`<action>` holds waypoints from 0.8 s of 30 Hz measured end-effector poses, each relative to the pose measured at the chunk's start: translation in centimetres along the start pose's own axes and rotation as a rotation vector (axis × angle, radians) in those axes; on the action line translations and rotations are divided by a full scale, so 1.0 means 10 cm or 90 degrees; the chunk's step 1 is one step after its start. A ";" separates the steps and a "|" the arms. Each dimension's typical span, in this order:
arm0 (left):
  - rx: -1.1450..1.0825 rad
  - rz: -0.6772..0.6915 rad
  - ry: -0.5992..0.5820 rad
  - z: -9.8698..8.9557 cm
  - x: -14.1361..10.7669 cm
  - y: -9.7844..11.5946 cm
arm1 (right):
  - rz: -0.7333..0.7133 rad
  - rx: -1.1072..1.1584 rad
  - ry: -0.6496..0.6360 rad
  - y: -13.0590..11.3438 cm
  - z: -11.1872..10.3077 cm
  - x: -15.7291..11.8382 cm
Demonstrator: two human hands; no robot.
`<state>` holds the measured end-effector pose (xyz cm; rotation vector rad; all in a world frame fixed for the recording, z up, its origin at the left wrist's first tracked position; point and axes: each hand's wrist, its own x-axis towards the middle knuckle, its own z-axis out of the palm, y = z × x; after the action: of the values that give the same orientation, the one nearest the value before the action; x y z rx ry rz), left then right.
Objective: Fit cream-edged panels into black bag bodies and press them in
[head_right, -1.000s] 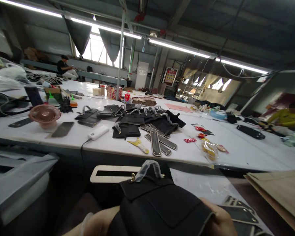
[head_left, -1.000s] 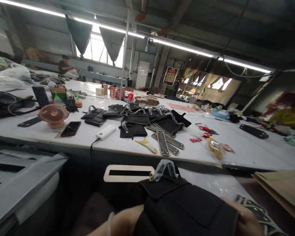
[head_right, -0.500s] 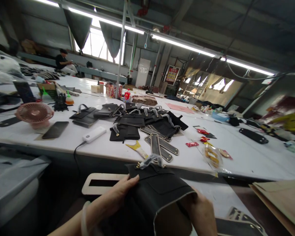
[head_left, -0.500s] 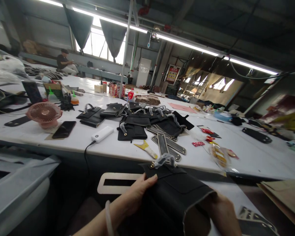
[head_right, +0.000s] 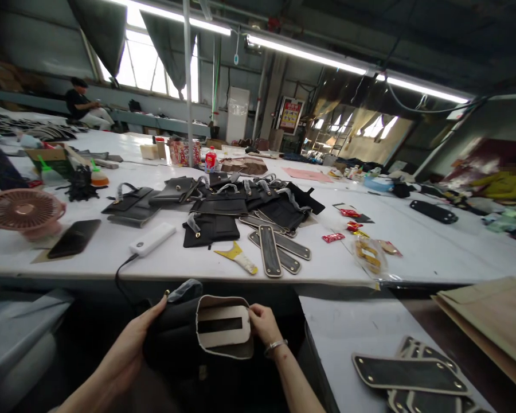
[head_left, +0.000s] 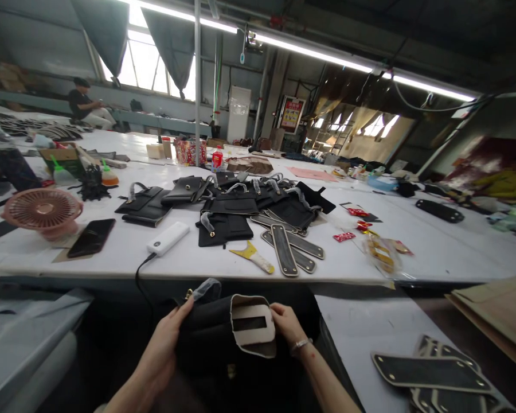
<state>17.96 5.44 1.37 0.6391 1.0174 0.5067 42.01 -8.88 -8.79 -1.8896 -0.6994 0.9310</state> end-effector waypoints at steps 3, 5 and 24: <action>0.014 -0.007 0.040 -0.15 0.00 0.03 | 0.015 0.133 0.000 0.28 0.33 -0.22; 0.012 -0.016 0.039 -0.22 0.01 0.04 | 0.042 0.197 -0.005 0.39 0.49 -0.35; 0.113 -0.060 0.114 -1.05 0.51 -0.30 | 0.166 0.650 -0.065 0.35 0.94 -0.28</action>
<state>11.06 9.28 -7.73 0.7084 1.2657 0.3983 33.02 -8.23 -14.05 -1.0230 0.0271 1.2372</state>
